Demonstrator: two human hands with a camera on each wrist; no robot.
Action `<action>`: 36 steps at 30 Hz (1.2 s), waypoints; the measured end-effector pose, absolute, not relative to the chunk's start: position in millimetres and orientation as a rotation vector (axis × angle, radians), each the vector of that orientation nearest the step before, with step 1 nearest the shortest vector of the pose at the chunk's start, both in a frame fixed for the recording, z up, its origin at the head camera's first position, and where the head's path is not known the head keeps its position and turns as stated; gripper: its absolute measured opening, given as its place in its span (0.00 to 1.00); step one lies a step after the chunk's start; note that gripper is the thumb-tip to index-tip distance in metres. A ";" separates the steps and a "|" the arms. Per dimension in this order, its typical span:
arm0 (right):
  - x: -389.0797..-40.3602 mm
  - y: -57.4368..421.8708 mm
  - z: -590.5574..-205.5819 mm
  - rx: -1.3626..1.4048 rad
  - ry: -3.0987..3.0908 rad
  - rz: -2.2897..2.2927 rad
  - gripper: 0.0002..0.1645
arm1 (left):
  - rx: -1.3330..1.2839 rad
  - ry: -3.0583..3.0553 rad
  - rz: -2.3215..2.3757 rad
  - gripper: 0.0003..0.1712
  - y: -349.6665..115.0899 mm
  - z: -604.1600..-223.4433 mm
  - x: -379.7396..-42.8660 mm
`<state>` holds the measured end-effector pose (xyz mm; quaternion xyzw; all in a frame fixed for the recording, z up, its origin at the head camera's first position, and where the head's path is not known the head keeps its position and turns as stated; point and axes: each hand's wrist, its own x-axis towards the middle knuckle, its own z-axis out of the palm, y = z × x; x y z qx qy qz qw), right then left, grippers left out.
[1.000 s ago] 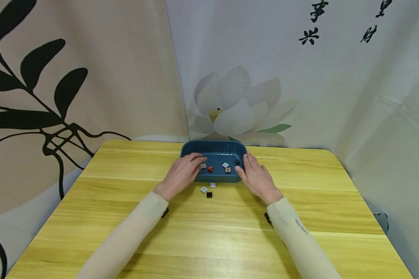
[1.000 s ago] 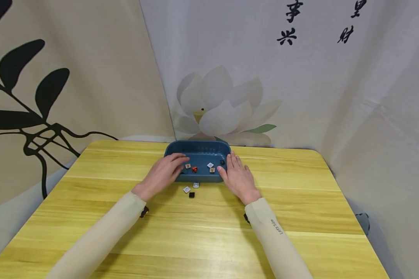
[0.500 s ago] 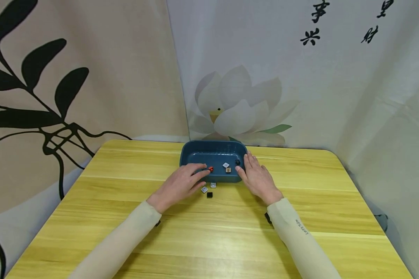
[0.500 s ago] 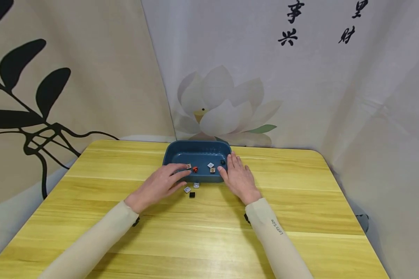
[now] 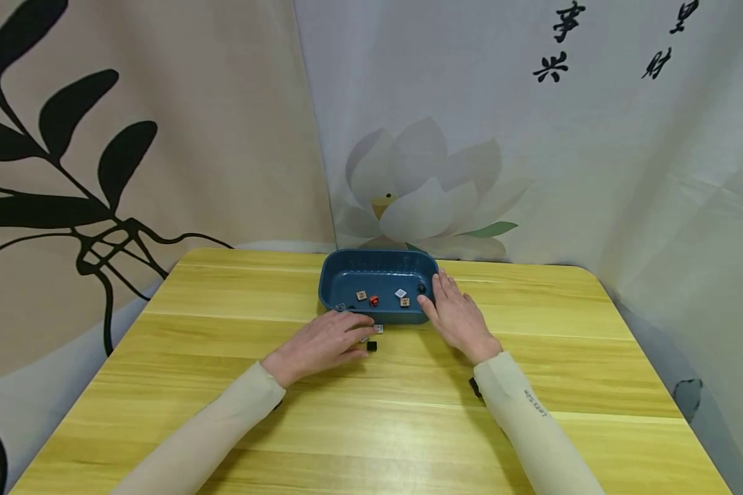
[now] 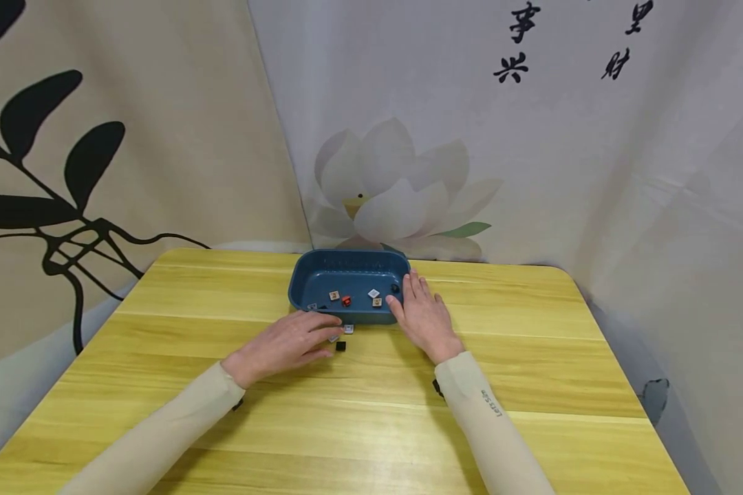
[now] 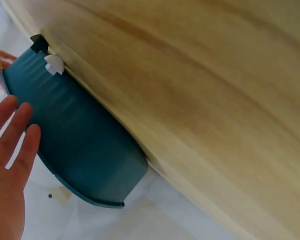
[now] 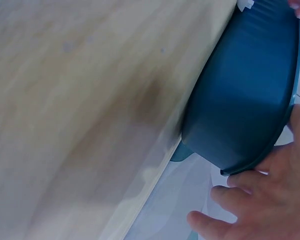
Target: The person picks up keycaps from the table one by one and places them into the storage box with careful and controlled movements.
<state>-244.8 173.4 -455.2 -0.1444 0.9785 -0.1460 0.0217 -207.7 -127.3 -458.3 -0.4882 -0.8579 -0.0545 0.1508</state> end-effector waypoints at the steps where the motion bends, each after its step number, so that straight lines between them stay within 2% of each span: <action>1: -244.8 173.4 -455.2 -0.447 3.032 -0.454 0.47 | -1.405 -2.483 -0.153 0.27 -127.3 -458.4 -207.7; 12: -245.0 173.5 -455.2 -0.427 3.020 -0.442 0.47 | -1.434 -2.767 -0.055 0.33 -125.1 -456.3 -208.5; 26: -246.1 173.2 -455.7 -0.449 3.034 -0.445 0.46 | -1.456 -2.694 0.088 0.15 -128.2 -460.3 -212.4; 36: -246.8 173.6 -455.2 -0.440 3.029 -0.445 0.46 | -1.422 -2.735 0.037 0.12 -126.0 -459.2 -211.4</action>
